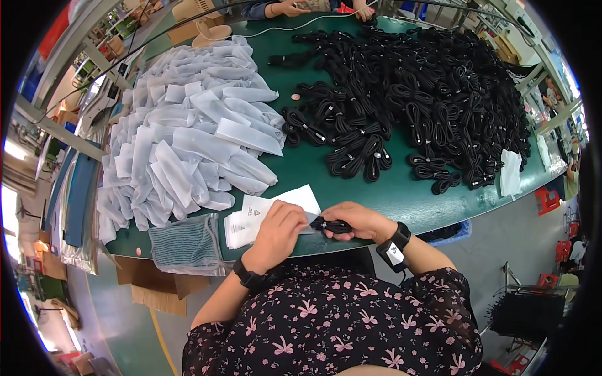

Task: The person packages cables by hand, picking up a cable from a pile, sliding it into a plastic sleeve, and placing the sleeved cable onto a separate stack.

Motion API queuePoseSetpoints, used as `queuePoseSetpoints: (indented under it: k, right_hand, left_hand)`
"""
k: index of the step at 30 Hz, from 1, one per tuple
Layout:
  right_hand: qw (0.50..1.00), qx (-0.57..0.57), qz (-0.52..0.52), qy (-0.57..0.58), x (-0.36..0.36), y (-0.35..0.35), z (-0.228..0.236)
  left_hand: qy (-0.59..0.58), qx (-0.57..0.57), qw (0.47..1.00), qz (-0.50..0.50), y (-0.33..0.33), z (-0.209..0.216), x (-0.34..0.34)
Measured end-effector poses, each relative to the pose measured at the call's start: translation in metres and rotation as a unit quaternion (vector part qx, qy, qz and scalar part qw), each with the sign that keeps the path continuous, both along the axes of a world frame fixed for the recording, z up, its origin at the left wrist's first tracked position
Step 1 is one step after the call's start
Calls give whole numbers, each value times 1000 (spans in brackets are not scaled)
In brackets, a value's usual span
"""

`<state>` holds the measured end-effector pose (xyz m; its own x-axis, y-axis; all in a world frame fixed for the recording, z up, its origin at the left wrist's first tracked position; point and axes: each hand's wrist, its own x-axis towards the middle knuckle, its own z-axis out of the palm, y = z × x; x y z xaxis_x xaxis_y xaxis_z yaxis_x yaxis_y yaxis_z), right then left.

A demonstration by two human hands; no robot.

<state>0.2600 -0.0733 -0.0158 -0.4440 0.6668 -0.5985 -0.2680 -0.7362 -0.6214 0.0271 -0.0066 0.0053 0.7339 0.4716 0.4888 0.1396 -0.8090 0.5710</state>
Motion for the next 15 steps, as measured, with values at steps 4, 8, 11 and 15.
queuePoseSetpoints:
  k: [4, 8, 11, 15]
  right_hand:
    - [684, 587, -57, -429, -22, -7, -3]
    - [728, 529, -161, -406, -40, -5, 27]
    - [716, 563, -249, -327, -52, 5, 31]
    - [654, 615, -255, -359, -48, 16, 48]
  left_hand:
    - [-27, -8, 999, 44, 7, 7, 3]
    - [-46, -109, 990, 83, 19, 15, 2]
    - [-101, -279, 953, 61, 29, 15, 3]
    - [-136, -580, 803, -1, 66, 32, -13]
